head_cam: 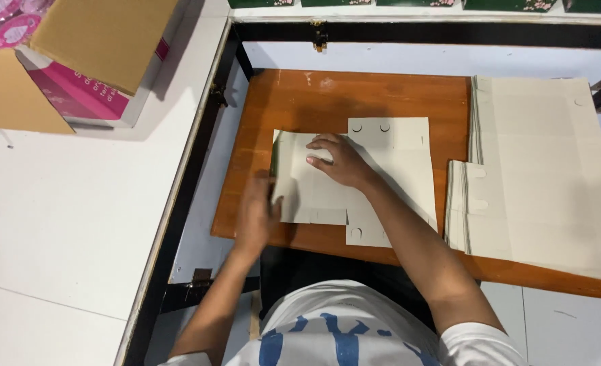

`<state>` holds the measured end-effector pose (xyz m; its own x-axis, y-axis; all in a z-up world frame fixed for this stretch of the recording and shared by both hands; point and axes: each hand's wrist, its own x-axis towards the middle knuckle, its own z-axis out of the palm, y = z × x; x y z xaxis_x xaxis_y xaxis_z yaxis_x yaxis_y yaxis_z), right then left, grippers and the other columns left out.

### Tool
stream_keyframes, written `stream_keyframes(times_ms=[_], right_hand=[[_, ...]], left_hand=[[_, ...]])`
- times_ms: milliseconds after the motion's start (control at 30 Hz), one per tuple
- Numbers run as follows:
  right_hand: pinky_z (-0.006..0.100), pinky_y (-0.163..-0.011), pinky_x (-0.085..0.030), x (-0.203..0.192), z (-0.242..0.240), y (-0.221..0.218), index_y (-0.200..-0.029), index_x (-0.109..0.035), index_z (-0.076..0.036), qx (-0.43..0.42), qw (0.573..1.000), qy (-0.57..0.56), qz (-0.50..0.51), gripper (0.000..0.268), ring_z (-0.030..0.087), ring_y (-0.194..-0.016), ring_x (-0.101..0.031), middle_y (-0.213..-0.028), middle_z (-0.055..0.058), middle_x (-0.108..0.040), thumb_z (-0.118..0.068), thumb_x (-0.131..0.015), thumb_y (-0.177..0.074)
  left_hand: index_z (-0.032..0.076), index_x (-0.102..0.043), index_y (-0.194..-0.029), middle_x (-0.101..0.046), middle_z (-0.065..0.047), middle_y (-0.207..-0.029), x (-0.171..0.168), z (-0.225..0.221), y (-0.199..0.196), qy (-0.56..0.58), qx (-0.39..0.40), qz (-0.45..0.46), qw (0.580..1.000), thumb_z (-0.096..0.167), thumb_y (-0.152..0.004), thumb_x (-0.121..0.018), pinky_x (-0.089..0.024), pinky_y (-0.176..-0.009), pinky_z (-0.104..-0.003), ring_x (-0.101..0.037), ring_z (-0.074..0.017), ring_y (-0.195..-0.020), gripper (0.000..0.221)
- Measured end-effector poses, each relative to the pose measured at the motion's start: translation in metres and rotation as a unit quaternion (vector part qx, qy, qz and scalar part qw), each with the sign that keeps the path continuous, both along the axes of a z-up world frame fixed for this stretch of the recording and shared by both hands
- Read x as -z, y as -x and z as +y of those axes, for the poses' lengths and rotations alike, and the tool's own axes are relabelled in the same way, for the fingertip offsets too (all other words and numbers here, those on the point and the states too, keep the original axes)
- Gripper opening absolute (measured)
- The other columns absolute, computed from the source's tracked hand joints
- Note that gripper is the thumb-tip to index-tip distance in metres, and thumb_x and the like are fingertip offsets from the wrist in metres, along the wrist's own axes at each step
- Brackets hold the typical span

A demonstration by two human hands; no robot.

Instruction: Folding cardboard templates into boxes and inserting small product packets into them.

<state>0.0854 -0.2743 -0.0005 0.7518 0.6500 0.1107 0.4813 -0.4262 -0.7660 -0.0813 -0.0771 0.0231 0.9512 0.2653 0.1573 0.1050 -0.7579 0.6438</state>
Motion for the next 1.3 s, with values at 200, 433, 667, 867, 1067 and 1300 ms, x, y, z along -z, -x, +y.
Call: stream_keyframes(times_ms=[200, 433, 667, 867, 1067, 1300], right_hand=[[0.058, -0.116, -0.038, -0.012, 0.008, 0.021, -0.143, -0.055, -0.009, -0.061, 0.99, 0.006, -0.124, 0.053, 0.04, -0.137, -0.05, -0.142, 0.019, -0.055, -0.04, -0.063, -0.102], [0.065, -0.119, -0.021, 0.016, 0.031, 0.035, -0.152, -0.048, -0.022, -0.115, 0.962, 0.11, -0.22, 0.047, 0.04, -0.149, -0.031, -0.16, 0.008, -0.042, -0.044, -0.039, -0.112], [0.064, -0.118, -0.021, 0.032, 0.042, 0.037, -0.146, -0.054, -0.029, -0.065, 0.952, 0.143, -0.263, 0.051, 0.035, -0.147, -0.037, -0.157, 0.0, -0.048, -0.057, -0.034, -0.109], [0.066, -0.118, -0.02, 0.024, 0.041, 0.036, -0.146, -0.055, -0.027, -0.087, 0.961, 0.146, -0.219, 0.049, 0.038, -0.148, -0.035, -0.159, 0.002, -0.046, -0.054, -0.037, -0.109], [0.067, -0.118, -0.019, 0.019, 0.041, 0.036, -0.147, -0.054, -0.028, -0.086, 0.957, 0.169, -0.219, 0.051, 0.036, -0.149, -0.033, -0.16, 0.002, -0.045, -0.057, -0.036, -0.109], [0.066, -0.118, -0.02, 0.011, 0.04, 0.04, -0.148, -0.052, -0.028, -0.096, 0.955, 0.186, -0.212, 0.052, 0.037, -0.149, -0.034, -0.16, 0.003, -0.045, -0.056, -0.031, -0.11]], left_hand=[[-0.003, -0.052, -0.139, -0.043, -0.028, -0.156, -0.021, -0.03, 0.012, -0.118, 0.145, 0.063, 0.98, 0.028, -0.099, -0.064, -0.028, -0.121, -0.055, -0.036, -0.04, -0.148, 0.052], [0.009, -0.058, -0.132, -0.052, -0.014, -0.142, -0.002, 0.006, -0.001, -0.029, 0.178, 0.037, 0.983, 0.017, -0.098, -0.059, -0.031, -0.117, -0.047, -0.045, -0.0318, -0.138, 0.035], [0.017, -0.051, -0.15, -0.045, -0.009, -0.158, 0.014, 0.04, -0.058, -0.171, 0.106, -0.003, 0.98, 0.018, -0.105, -0.053, -0.034, -0.109, -0.063, -0.033, -0.038, -0.147, 0.045], [0.021, -0.045, -0.156, -0.037, -0.009, -0.164, 0.031, 0.039, -0.07, -0.259, 0.084, 0.044, 0.961, 0.026, -0.11, -0.039, -0.034, -0.107, -0.054, -0.031, -0.0326, -0.149, 0.047], [0.017, -0.058, -0.146, -0.046, -0.009, -0.159, 0.007, 0.029, -0.05, -0.291, 0.072, 0.078, 0.951, 0.039, -0.102, -0.045, -0.038, -0.1, -0.054, -0.04, -0.031, -0.141, 0.051], [0.016, -0.062, -0.142, -0.042, -0.014, -0.161, 0.009, 0.023, -0.021, -0.304, 0.069, 0.039, 0.949, 0.039, -0.096, -0.045, -0.037, -0.094, -0.053, -0.042, -0.0308, -0.136, 0.054]])
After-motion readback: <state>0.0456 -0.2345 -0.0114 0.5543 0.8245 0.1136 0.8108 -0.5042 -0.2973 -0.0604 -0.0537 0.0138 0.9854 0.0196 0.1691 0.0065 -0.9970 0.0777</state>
